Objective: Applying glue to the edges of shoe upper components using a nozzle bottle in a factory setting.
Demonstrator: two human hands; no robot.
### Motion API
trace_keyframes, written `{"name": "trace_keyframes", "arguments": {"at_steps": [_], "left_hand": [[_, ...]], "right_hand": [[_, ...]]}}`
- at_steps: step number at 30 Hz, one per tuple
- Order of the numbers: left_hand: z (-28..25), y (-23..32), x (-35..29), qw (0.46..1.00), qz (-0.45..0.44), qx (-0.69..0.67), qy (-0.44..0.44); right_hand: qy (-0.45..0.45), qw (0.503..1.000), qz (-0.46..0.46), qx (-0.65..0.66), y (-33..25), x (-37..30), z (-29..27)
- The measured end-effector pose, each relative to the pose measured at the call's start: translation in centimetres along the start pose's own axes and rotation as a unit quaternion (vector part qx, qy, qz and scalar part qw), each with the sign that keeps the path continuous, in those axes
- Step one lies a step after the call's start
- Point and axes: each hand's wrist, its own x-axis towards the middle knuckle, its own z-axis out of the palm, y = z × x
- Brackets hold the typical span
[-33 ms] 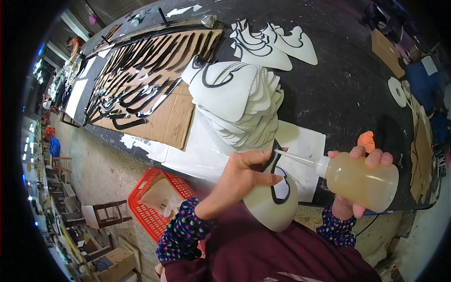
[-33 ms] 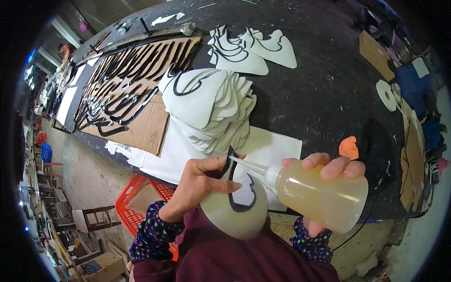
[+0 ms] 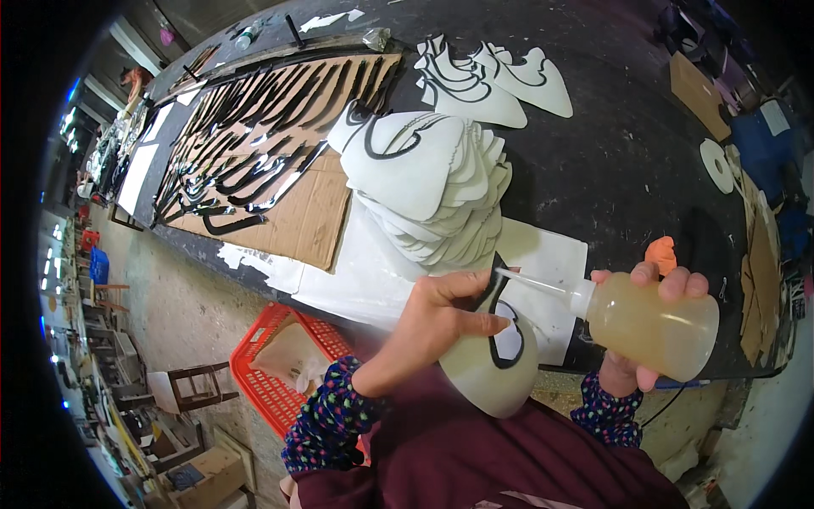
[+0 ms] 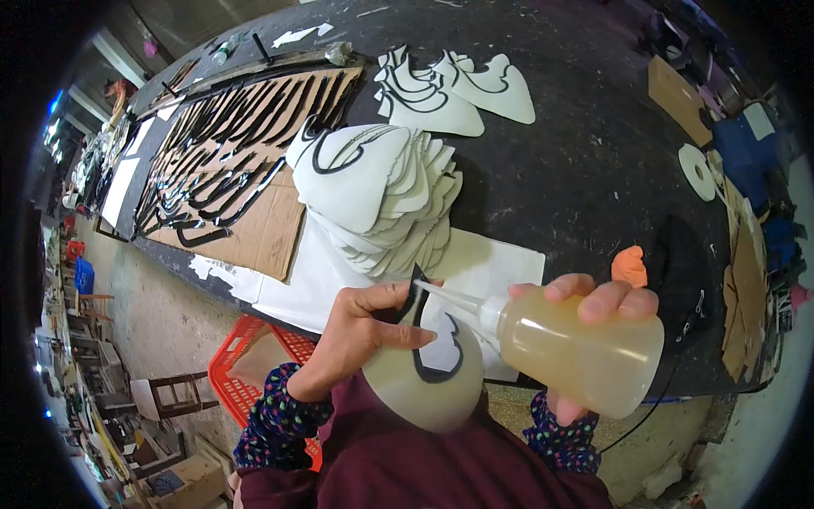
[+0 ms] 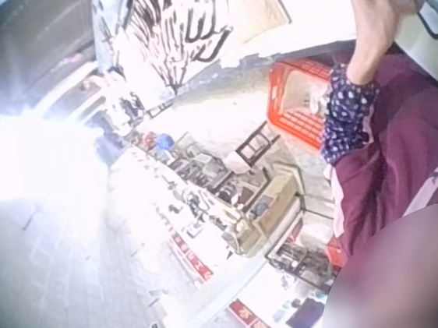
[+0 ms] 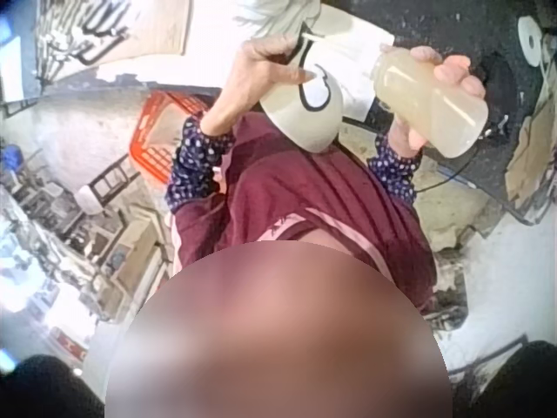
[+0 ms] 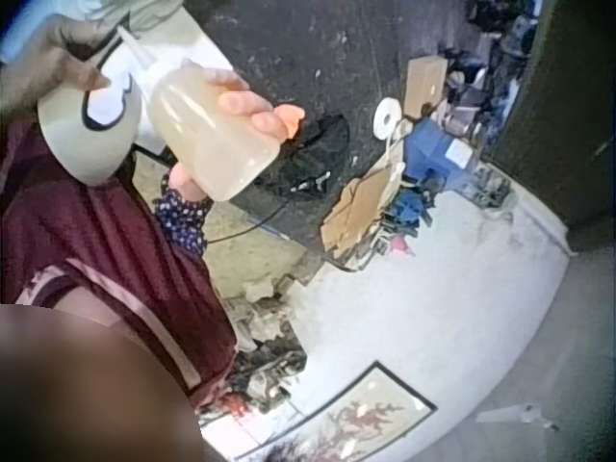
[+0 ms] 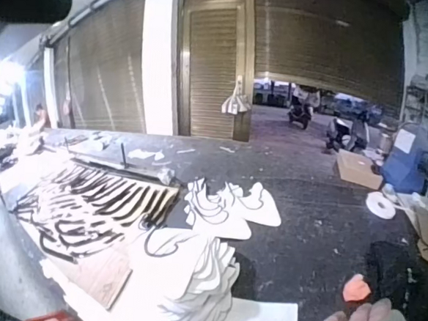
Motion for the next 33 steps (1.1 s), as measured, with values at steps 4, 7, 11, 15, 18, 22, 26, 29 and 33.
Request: {"name": "trace_keyframes", "arguments": {"at_steps": [4,7,11,15,18,22,26,29,33], "left_hand": [[0.3,-0.3,-0.1,0.999,0.015,0.019,0.024],[0.3,-0.2,-0.1,0.999,0.017,0.042,0.010],[0.6,0.0,-0.2,0.999,0.024,0.017,0.020],[0.6,0.3,-0.4,1.000,0.005,0.009,0.016],[0.6,0.3,-0.3,1.000,-0.007,-0.004,0.013],[0.5,0.3,-0.1,1.000,-0.020,0.016,0.014],[0.6,0.4,-0.1,1.000,-0.022,-0.022,-0.003],[0.6,0.5,-0.3,1.000,-0.014,0.005,0.012],[0.7,0.3,-0.2,1.000,-0.020,0.009,0.013]], "right_hand": [[0.043,0.999,0.006,-0.028,-0.2,0.1,0.1],[0.005,1.000,-0.001,-0.008,-0.1,0.3,-0.1],[0.016,0.999,-0.012,-0.037,0.2,0.3,-0.3],[0.053,0.995,-0.019,-0.082,0.1,0.1,-0.2],[0.030,0.999,-0.031,-0.024,-0.2,0.0,-0.5],[0.003,0.999,-0.028,0.042,-0.3,-0.5,-0.5],[0.029,0.999,-0.017,0.006,0.0,-1.0,-0.3],[0.063,0.998,-0.014,-0.013,-0.2,-1.1,-0.3],[0.011,1.000,-0.015,0.011,-0.4,-1.0,-0.5]]}}
